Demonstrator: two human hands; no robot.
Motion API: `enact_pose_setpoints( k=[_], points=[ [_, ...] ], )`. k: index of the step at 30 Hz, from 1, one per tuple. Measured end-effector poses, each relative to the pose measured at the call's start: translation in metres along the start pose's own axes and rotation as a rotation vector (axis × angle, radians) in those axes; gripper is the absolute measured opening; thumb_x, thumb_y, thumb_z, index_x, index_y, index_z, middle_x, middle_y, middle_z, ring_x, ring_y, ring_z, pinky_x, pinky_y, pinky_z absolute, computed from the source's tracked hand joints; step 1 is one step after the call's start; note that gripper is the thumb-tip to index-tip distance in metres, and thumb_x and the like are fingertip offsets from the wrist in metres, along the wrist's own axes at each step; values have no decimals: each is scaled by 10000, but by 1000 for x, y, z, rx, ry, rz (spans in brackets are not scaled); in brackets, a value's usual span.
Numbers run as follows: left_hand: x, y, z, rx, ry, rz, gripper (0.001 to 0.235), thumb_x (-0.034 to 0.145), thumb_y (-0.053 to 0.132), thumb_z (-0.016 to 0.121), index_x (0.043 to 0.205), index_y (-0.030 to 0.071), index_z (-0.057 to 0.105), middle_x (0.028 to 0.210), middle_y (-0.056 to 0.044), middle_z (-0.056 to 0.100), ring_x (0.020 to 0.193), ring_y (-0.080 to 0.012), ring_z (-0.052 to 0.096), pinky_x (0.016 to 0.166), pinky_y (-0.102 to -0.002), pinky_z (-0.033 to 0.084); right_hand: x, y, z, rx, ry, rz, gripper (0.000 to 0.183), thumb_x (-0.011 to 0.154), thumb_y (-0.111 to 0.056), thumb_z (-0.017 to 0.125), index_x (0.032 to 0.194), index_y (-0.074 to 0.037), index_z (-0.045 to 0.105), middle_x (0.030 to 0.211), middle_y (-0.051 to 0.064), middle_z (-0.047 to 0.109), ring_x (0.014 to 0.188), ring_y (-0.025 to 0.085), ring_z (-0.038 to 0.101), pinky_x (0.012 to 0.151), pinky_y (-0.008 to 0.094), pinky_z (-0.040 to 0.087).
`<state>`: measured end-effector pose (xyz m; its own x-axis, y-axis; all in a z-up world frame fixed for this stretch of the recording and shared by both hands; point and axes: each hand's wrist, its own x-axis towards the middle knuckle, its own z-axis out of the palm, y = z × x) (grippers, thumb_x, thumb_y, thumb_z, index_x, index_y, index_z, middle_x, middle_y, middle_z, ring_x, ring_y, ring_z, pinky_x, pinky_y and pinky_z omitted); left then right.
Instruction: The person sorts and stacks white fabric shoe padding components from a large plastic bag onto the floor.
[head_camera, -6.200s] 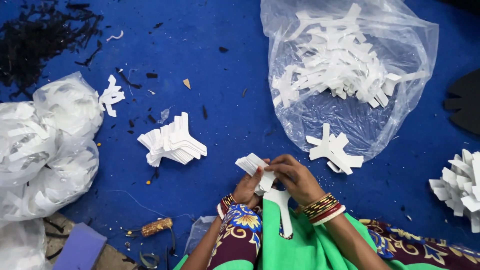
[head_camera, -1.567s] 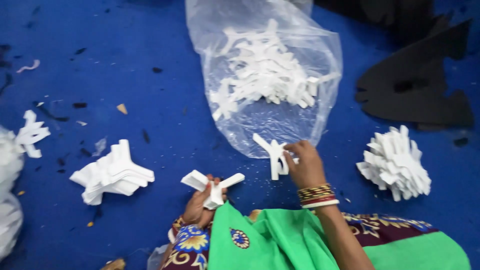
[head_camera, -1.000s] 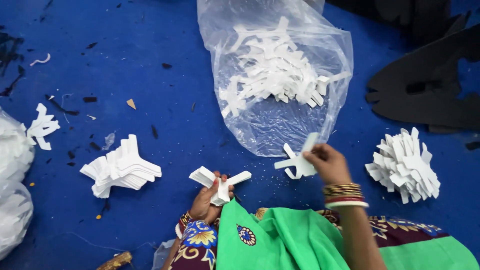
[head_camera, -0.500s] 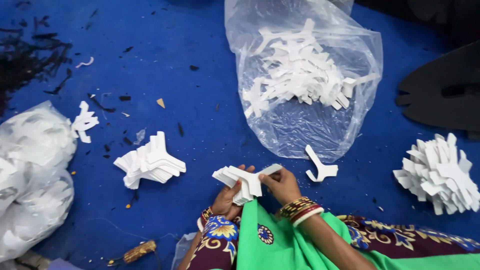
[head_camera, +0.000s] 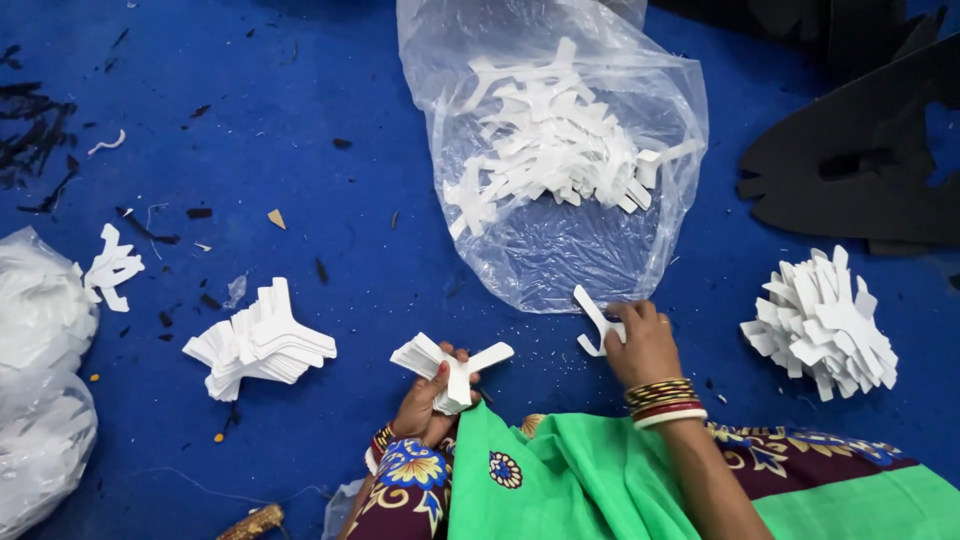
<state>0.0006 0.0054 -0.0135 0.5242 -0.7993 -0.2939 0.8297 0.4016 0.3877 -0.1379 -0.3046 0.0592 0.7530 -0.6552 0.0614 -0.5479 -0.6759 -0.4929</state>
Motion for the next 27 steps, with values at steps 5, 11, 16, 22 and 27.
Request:
enact_pose_setpoints(
  k=[5, 11, 16, 22, 27],
  points=[
    [-3, 5, 19, -61, 37, -50, 233, 1036, 192, 526, 1262, 165, 477, 1155, -52, 547, 1097, -267, 645, 894, -448, 620, 6, -11, -16, -192, -172, 19, 369, 688, -232, 843, 1039, -175, 745, 1170, 89, 650, 1166, 363, 544, 936, 526, 468],
    [-2, 2, 14, -74, 25, -10, 227, 1054, 175, 533, 1272, 151, 474, 1178, -76, 549, 1062, -276, 675, 897, -447, 615, 5, 3, -1, -316, -329, 104, 310, 824, -228, 789, 1119, -198, 700, 1173, 27, 664, 1174, 307, 577, 980, 512, 453],
    [0, 0, 5, -56, -1, 17, 247, 1051, 171, 544, 1290, 147, 489, 1179, -79, 570, 1022, -259, 672, 865, -415, 614, -4, -22, -22, -346, -328, -96, 353, 779, -166, 758, 1123, -232, 708, 1195, 25, 642, 1184, 295, 580, 947, 468, 473],
    [-1, 0, 11, -95, -33, 5, 225, 1084, 166, 540, 1302, 133, 492, 1194, -80, 573, 1043, -256, 661, 874, -398, 611, -15, -42, -33, -363, -370, -278, 150, 758, -196, 762, 905, -217, 738, 1256, -14, 636, 1233, 258, 568, 956, 438, 454],
    [-3, 2, 13, -114, -54, 0, 223, 1079, 170, 532, 1295, 137, 488, 1205, -78, 568, 1059, -255, 662, 893, -398, 614, -6, -92, -51, -66, -252, -496, 75, 724, -199, 760, 787, -163, 738, 1094, 11, 706, 1129, 256, 629, 938, 453, 425]
  ],
)
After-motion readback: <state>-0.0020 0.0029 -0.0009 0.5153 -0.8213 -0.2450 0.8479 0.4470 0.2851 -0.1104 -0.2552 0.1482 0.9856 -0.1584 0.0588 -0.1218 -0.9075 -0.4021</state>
